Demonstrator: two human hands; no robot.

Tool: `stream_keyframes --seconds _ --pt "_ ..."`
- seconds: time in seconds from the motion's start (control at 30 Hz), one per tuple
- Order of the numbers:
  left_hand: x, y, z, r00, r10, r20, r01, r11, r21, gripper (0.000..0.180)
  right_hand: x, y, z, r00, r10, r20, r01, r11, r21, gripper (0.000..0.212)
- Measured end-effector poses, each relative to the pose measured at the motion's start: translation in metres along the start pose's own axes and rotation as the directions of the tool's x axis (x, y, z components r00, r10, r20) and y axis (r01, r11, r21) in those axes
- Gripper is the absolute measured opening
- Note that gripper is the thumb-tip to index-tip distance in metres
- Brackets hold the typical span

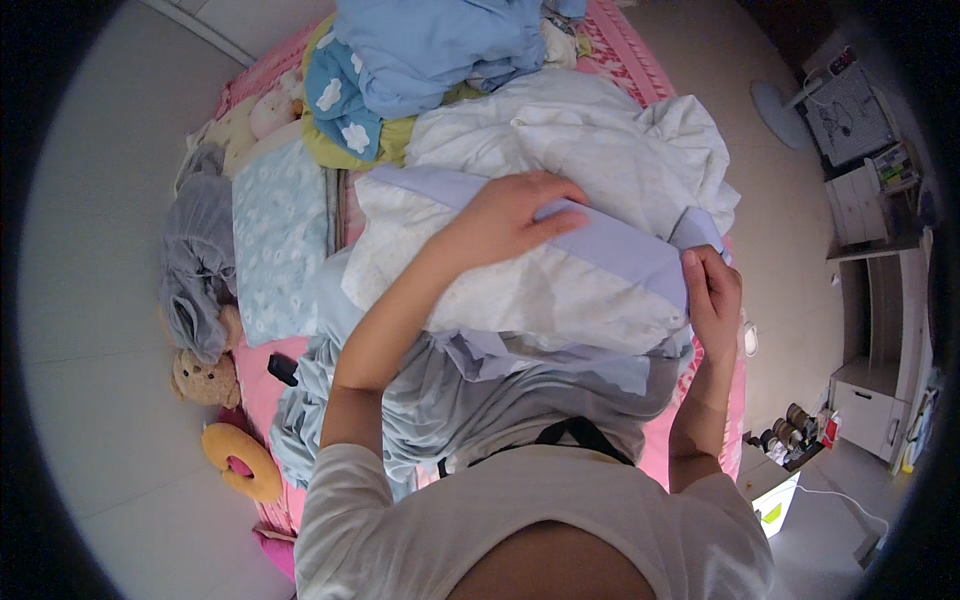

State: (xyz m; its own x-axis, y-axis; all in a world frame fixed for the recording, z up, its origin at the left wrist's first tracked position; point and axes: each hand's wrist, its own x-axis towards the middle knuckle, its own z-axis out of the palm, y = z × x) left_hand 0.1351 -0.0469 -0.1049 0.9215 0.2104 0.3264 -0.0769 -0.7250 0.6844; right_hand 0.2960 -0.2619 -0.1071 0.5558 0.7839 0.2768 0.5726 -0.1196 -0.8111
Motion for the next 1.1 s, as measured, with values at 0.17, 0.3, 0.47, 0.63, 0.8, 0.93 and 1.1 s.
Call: stream_keyframes --seconds 0.17,0.3,0.47,0.63,0.8,0.93,1.1 --pt "0.005 0.018 0.011 0.993 0.075 -0.095 -0.070 0.996 0.059 0.017 0.014 -0.011 0.008 0.993 -0.060 -0.101 0.064 0.997 0.040 0.013" --pt "-0.012 0.028 -0.017 0.957 -0.242 -0.163 0.255 0.964 0.068 0.014 0.023 -0.017 0.004 0.987 -0.162 0.004 0.162 0.987 0.005 0.019" --pt "-0.035 0.015 -0.048 0.905 -0.342 -0.253 0.342 0.939 -0.044 0.014 0.026 -0.013 -0.004 0.956 -0.273 0.103 0.281 0.956 -0.077 0.031" --pt "-0.058 0.000 -0.073 0.886 -0.267 -0.379 0.247 0.964 -0.103 0.016 0.040 0.004 -0.009 0.951 -0.251 0.182 0.284 0.940 -0.187 0.031" --pt "-0.101 -0.003 -0.101 0.815 -0.373 -0.444 0.347 0.927 -0.142 0.020 0.050 0.017 -0.017 0.953 -0.152 0.263 0.152 0.988 0.018 0.027" --pt "-0.125 -0.013 -0.103 0.777 -0.420 -0.469 0.346 0.907 -0.240 0.019 0.057 0.035 -0.020 0.897 0.107 0.428 -0.168 0.980 0.107 0.026" --pt "-0.136 -0.028 -0.100 0.706 -0.533 -0.467 0.420 0.846 -0.329 0.018 0.047 0.053 -0.029 0.944 0.089 0.319 -0.194 0.928 0.318 0.031"
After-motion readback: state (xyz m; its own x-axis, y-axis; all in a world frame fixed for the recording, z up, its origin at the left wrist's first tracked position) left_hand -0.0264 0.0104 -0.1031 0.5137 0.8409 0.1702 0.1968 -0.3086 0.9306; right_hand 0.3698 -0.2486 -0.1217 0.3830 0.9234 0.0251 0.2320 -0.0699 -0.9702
